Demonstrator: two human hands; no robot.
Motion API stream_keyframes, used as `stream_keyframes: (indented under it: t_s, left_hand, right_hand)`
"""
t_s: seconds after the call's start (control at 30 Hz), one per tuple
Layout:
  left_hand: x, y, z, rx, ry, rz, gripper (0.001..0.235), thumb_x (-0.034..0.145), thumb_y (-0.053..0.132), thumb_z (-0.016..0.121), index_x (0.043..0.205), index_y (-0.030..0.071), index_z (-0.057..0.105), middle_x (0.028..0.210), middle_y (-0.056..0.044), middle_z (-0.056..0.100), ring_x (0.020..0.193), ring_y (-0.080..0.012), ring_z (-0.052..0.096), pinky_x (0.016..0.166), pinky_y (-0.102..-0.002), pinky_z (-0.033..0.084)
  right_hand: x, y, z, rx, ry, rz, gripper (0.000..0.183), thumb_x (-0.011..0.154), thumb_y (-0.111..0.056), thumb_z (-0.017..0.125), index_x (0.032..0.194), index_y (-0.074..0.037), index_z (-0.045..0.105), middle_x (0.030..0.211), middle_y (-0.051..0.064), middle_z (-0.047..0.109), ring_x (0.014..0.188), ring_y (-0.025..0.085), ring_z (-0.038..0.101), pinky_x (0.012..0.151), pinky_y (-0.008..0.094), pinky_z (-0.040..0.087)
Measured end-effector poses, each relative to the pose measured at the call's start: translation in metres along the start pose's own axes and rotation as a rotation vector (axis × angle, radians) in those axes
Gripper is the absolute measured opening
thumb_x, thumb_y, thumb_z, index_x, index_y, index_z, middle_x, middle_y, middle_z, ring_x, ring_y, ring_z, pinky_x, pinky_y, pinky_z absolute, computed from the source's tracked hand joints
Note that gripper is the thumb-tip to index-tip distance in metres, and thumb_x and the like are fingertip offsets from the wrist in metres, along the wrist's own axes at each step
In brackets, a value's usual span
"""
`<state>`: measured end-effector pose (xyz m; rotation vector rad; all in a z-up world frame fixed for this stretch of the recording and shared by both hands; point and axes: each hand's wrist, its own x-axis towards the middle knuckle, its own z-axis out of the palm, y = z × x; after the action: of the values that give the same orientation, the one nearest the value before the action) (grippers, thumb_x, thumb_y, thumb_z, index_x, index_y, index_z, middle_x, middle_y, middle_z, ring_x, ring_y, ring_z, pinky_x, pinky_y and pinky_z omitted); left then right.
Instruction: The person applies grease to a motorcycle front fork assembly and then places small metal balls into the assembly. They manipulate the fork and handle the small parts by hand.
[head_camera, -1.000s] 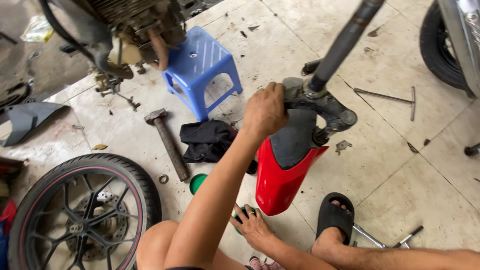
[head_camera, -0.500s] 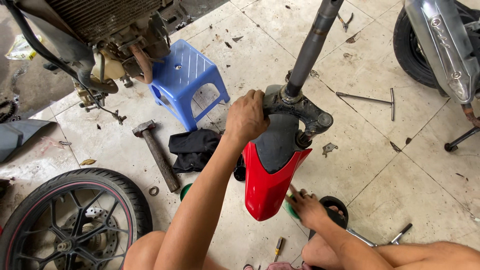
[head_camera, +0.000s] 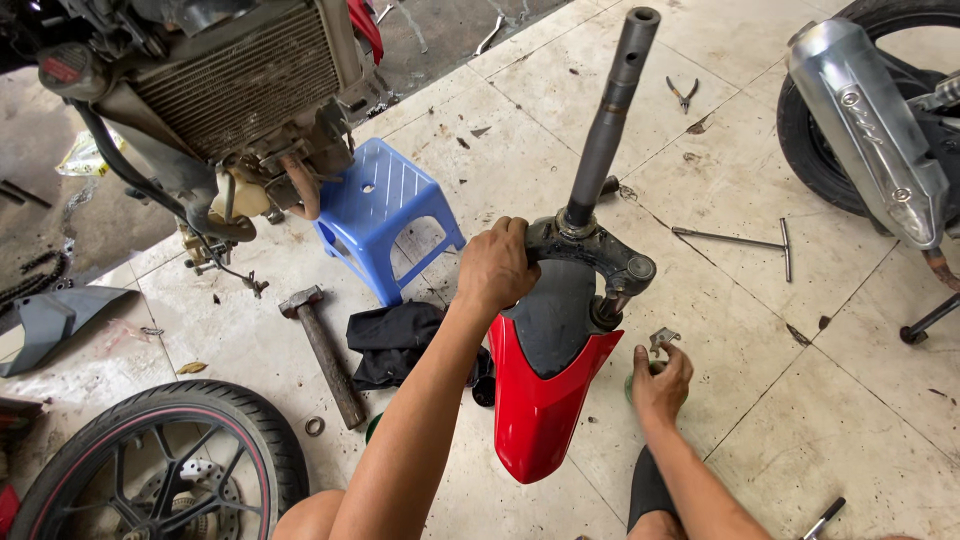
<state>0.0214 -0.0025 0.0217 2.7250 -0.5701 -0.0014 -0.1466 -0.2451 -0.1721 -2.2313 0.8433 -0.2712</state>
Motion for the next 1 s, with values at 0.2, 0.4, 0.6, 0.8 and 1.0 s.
stream_keyframes:
  t_s: [0.2,0.4,0.6,0.8,1.0]
  left_hand:
    - [0.031,0.008,-0.007,0.034,-0.091,-0.088,0.042,0.087,0.032,0.072,0.118,0.009,0.056,0.115,-0.014,0.064,0.097,-0.0374,0.066,0.080,-0.048,0.055]
    - [0.042,0.005,-0.006,0.009,-0.105,-0.180,0.039,0.089,0.028,0.071,0.118,0.007,0.058,0.116,-0.015,0.064,0.100,-0.0393,0.065,0.082,-0.048,0.055]
    - [0.042,-0.026,0.013,-0.050,-0.020,-0.365,0.046,0.092,0.035,0.066,0.124,0.002,0.059,0.120,-0.017,0.065,0.103,-0.0399,0.066,0.082,-0.049,0.058]
    - [0.026,-0.014,0.003,-0.130,-0.067,-0.424,0.050,0.095,0.035,0.061,0.128,-0.001,0.055,0.121,-0.020,0.063,0.103,-0.0415,0.066,0.082,-0.049,0.058]
    - [0.012,0.005,0.022,-0.173,-0.104,-0.424,0.063,0.095,0.048,0.059,0.129,-0.004,0.049,0.119,-0.022,0.058,0.101,-0.0433,0.064,0.083,-0.050,0.055]
  right_hand:
    - [-0.075,-0.109,-0.026,0.590,-0.118,0.404,0.080,0.094,-0.063,0.038,0.154,-0.011,0.035,0.150,0.018,0.036,0.114,0.035,0.061,0.080,0.045,0.060]
    - [-0.094,-0.127,-0.034,0.495,-0.181,0.433,0.073,0.097,-0.057,0.032,0.157,-0.016,0.032,0.159,0.017,0.033,0.141,0.036,0.042,0.110,0.052,0.043]
    - [-0.047,-0.097,-0.024,0.308,-0.044,0.151,0.084,0.093,-0.065,0.031,0.157,-0.011,0.030,0.146,0.029,0.037,0.132,0.043,0.043,0.101,0.057,0.043]
    - [-0.022,-0.116,-0.045,0.048,-0.130,0.136,0.077,0.097,-0.062,0.035,0.158,-0.015,0.030,0.148,0.028,0.035,0.126,0.048,0.052,0.101,0.059,0.046]
    - [0.022,-0.104,-0.071,-0.123,-0.197,0.125,0.082,0.096,-0.068,0.031,0.159,-0.015,0.032,0.147,0.030,0.037,0.121,0.050,0.056,0.097,0.060,0.050]
